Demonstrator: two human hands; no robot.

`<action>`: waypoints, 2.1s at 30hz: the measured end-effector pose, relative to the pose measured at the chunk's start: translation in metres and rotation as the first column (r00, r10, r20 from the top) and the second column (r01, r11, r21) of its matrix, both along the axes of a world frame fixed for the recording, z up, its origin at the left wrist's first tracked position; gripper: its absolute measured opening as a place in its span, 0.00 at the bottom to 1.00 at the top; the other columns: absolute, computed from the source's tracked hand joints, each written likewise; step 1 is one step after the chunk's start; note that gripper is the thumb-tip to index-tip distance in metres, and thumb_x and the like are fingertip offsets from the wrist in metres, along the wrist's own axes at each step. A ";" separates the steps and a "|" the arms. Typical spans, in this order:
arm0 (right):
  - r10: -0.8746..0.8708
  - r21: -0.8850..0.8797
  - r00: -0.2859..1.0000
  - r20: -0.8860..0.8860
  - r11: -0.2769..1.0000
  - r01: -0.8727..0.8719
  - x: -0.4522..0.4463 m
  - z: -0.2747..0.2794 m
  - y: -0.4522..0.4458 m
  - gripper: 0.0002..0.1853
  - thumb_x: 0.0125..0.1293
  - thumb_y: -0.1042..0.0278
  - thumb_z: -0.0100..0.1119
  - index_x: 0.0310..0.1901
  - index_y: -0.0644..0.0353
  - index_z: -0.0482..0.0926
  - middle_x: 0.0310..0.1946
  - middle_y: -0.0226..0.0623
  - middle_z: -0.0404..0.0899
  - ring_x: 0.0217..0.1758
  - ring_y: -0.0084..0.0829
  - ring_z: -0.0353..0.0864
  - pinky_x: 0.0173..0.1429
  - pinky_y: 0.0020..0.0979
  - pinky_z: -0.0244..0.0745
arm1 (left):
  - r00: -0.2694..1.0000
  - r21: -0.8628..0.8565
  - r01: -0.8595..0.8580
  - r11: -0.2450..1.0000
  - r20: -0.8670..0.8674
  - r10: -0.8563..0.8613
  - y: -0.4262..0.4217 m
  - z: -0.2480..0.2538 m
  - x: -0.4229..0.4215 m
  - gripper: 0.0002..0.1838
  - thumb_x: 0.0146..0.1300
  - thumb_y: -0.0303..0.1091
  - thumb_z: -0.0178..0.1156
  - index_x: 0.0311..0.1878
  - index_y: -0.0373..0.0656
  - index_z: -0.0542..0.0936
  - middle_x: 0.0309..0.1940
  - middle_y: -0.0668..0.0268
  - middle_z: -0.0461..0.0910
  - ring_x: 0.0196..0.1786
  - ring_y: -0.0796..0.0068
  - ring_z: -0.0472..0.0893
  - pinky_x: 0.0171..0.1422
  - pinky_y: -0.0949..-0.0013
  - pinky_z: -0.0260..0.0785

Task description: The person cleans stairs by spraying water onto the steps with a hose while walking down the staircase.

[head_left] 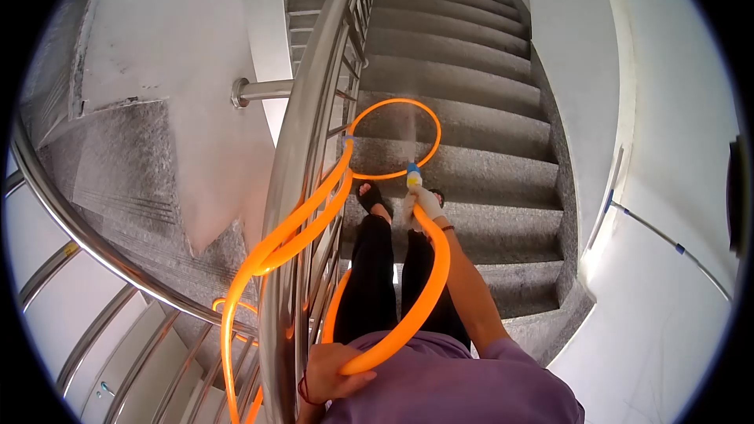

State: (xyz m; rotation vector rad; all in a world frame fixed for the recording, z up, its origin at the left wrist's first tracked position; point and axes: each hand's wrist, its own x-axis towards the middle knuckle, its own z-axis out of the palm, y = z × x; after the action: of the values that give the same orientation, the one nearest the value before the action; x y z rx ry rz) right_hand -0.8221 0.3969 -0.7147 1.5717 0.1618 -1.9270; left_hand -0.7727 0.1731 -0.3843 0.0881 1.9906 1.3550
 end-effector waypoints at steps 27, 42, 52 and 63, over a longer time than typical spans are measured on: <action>-0.228 0.033 0.974 0.012 0.973 0.227 0.034 0.003 0.076 0.13 0.59 0.63 0.47 0.19 0.51 0.62 0.11 0.19 0.60 0.11 0.15 0.61 0.14 0.16 0.59 | 0.995 0.039 0.099 0.994 -0.038 -0.097 0.066 -0.002 0.014 0.14 0.40 0.40 0.67 0.23 0.39 0.77 0.14 0.63 0.72 0.16 0.66 0.73 0.21 0.70 0.62; -0.463 0.220 0.885 -0.051 0.859 0.462 0.090 0.017 0.176 0.13 0.62 0.60 0.46 0.21 0.50 0.63 0.12 0.20 0.59 0.11 0.16 0.59 0.13 0.17 0.59 | 0.974 0.006 0.222 0.975 -0.047 -0.221 0.115 -0.003 0.027 0.16 0.39 0.44 0.67 0.21 0.40 0.77 0.14 0.63 0.73 0.16 0.67 0.73 0.21 0.71 0.62; -0.792 -0.323 0.610 0.028 0.571 0.755 0.072 0.032 0.086 0.14 0.62 0.59 0.44 0.20 0.52 0.63 0.10 0.19 0.60 0.13 0.17 0.63 0.20 0.20 0.65 | 0.982 0.004 0.080 0.997 -0.174 -0.078 0.099 0.006 0.030 0.15 0.35 0.43 0.67 0.18 0.41 0.77 0.12 0.66 0.71 0.15 0.68 0.72 0.20 0.70 0.60; -0.478 0.106 0.795 -0.374 0.829 0.549 0.064 0.089 0.162 0.07 0.62 0.63 0.47 0.29 0.55 0.65 0.17 0.27 0.63 0.19 0.23 0.64 0.25 0.22 0.65 | 0.850 -0.211 -0.437 0.874 -0.416 0.324 0.072 0.051 0.044 0.10 0.35 0.31 0.61 0.22 0.35 0.75 0.15 0.62 0.72 0.17 0.73 0.72 0.22 0.74 0.60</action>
State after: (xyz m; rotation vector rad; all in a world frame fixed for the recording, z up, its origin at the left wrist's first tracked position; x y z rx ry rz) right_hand -0.7585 0.5589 -0.6256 1.5122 0.0787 -2.6898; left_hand -0.7285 0.2449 -0.3329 -0.2304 2.6244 1.3280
